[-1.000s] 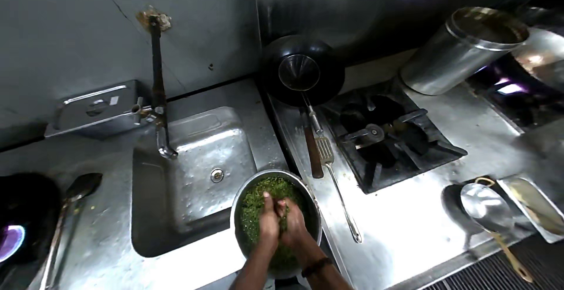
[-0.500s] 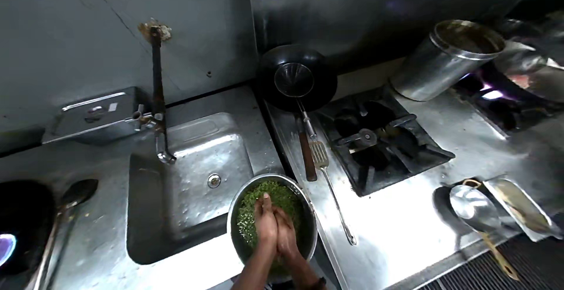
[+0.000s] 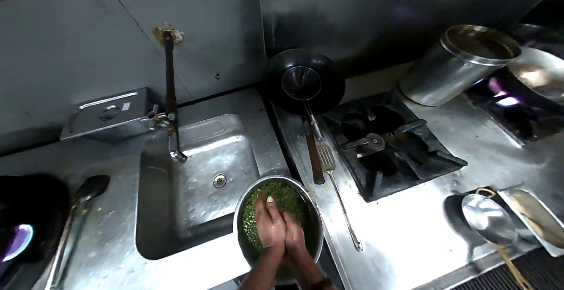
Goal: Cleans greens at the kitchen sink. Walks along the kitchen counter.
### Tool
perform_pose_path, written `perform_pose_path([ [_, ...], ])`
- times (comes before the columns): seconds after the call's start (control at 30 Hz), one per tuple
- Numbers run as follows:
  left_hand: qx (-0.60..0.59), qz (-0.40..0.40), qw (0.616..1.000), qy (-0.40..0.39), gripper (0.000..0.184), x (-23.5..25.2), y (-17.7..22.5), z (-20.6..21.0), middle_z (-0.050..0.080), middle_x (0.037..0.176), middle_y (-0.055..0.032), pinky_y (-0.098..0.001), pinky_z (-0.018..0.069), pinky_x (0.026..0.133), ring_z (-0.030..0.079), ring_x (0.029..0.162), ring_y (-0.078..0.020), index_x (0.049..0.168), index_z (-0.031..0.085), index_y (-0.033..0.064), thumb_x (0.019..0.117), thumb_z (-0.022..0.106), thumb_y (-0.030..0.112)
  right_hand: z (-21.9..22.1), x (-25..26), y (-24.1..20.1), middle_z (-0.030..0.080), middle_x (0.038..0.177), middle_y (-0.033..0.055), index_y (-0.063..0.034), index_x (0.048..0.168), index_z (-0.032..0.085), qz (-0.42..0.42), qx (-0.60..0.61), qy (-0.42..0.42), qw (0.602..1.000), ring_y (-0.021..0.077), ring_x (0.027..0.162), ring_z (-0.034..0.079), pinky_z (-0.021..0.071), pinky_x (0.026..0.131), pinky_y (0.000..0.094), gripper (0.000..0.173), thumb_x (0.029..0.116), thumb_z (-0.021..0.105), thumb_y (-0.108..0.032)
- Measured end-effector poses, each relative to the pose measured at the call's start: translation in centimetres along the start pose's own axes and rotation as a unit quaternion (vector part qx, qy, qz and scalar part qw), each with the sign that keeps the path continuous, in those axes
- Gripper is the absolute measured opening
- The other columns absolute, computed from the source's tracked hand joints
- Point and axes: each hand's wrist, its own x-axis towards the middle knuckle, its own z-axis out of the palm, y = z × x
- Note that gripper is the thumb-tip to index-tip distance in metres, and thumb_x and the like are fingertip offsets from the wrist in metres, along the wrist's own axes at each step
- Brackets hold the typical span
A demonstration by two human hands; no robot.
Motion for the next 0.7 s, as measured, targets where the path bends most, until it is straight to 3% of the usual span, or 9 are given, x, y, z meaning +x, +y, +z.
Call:
perform_pose_path([
  [0.1,-0.16,-0.08,0.981,-0.079,0.06,0.0,0.6,-0.9,0.044,0.159,-0.0142,-0.0448,0.0335,0.122,0.043,0.147,-0.0253,0.155,0.044,0.0089,0.1097,0.034,0.046,0.7,-0.4,-1.7,0.059,0.065,0.0005,-0.0053,0.072,0.061,-0.001,0.076,0.013,0.997,0.0066,0.061,0.057,0.0503,0.062,0.0261,0.031,0.1014,0.051,-0.007],
  [0.17,-0.215,-0.122,0.961,-0.128,0.059,0.1,1.1,-1.4,0.052,0.152,-0.0146,-0.0447,0.0398,0.117,0.05,0.14,-0.0258,0.151,0.049,0.0065,0.1109,0.03,0.045,0.9,-0.7,-3.0,0.058,0.061,-0.0013,-0.0058,0.069,0.059,0.013,0.131,-0.01,0.991,0.0054,0.058,0.057,0.0513,0.06,0.0246,0.032,0.1003,0.053,-0.003],
  [0.23,-0.232,-0.141,0.95,-0.156,0.062,0.1,1.3,-1.5,0.068,0.132,-0.0118,-0.0418,0.048,0.109,0.063,0.125,-0.0221,0.132,0.065,0.0031,0.1121,0.023,0.045,0.7,-1.1,-3.5,0.059,0.065,-0.0001,-0.0021,0.077,0.062,-0.017,0.148,-0.037,0.988,0.005,0.061,0.057,0.0507,0.062,0.0234,0.026,0.1018,0.053,-0.001],
  [0.3,-0.226,-0.154,0.949,-0.157,0.068,-0.3,1.3,-1.5,0.075,0.11,-0.0108,-0.0414,0.0544,0.099,0.07,0.108,-0.0207,0.111,0.072,0.0018,0.1118,0.022,0.048,-0.1,1.7,1.2,0.065,0.079,0.0023,0.0043,0.095,0.066,-0.159,0.178,-0.129,0.963,0.0047,0.074,0.063,0.0534,0.068,0.0217,0.018,0.1008,0.049,-0.001],
  [0.33,-0.218,-0.152,0.952,-0.152,0.068,-0.5,1.4,-1.5,0.075,0.104,-0.0111,-0.0415,0.0553,0.096,0.07,0.102,-0.0207,0.105,0.073,0.0018,0.1115,0.023,0.048,0.3,1.2,0.5,0.065,0.076,0.0012,0.0013,0.09,0.066,-0.104,0.17,-0.089,0.976,0.0043,0.072,0.062,0.0533,0.067,0.022,0.019,0.1003,0.05,-0.001],
  [0.4,-0.187,-0.146,0.962,-0.138,0.067,-0.8,1.8,-1.7,0.072,0.096,-0.0122,-0.0433,0.0549,0.09,0.069,0.096,-0.0215,0.1,0.072,0.0021,0.1107,0.026,0.05,0.6,0.6,-1.0,0.065,0.076,-0.0005,-0.0018,0.087,0.068,-0.021,0.136,-0.053,0.989,0.0032,0.071,0.062,0.0533,0.07,0.0227,0.023,0.1004,0.05,-0.004],
  [0.53,-0.125,-0.106,0.978,-0.128,0.06,-0.9,1.7,-1.6,0.073,0.094,-0.0143,-0.0481,0.0541,0.092,0.069,0.098,-0.0248,0.096,0.074,0.0013,0.11,0.032,0.043,-0.1,-2.8,-6.1,0.064,0.081,0.0044,0.004,0.094,0.068,0.015,0.073,-0.045,0.996,0.005,0.073,0.059,0.0508,0.072,0.0215,0.023,0.1035,0.048,-0.003],
  [0.63,-0.097,-0.086,0.984,-0.123,0.052,-0.8,1.6,-1.5,0.072,0.105,-0.0186,-0.0497,0.0508,0.1,0.067,0.108,-0.0287,0.105,0.073,-0.0013,0.108,0.036,0.035,-0.9,-3.8,-7.5,0.071,0.113,0.018,0.0095,0.114,0.07,-0.059,-0.118,-0.077,0.988,0.0157,0.109,0.063,0.0468,0.099,0.0279,0.028,0.1045,0.049,-0.005],
  [0.7,-0.086,-0.079,0.986,-0.121,0.049,-0.8,1.4,-1.4,0.072,0.105,-0.0189,-0.0501,0.0508,0.1,0.067,0.109,-0.0293,0.105,0.073,-0.0016,0.1072,0.038,0.034,-1.2,-3.6,-6.9,0.07,0.12,0.0216,0.0091,0.117,0.07,-0.102,-0.184,-0.089,0.973,0.0211,0.118,0.062,0.0444,0.106,0.0318,0.03,0.1048,0.049,-0.008],
])
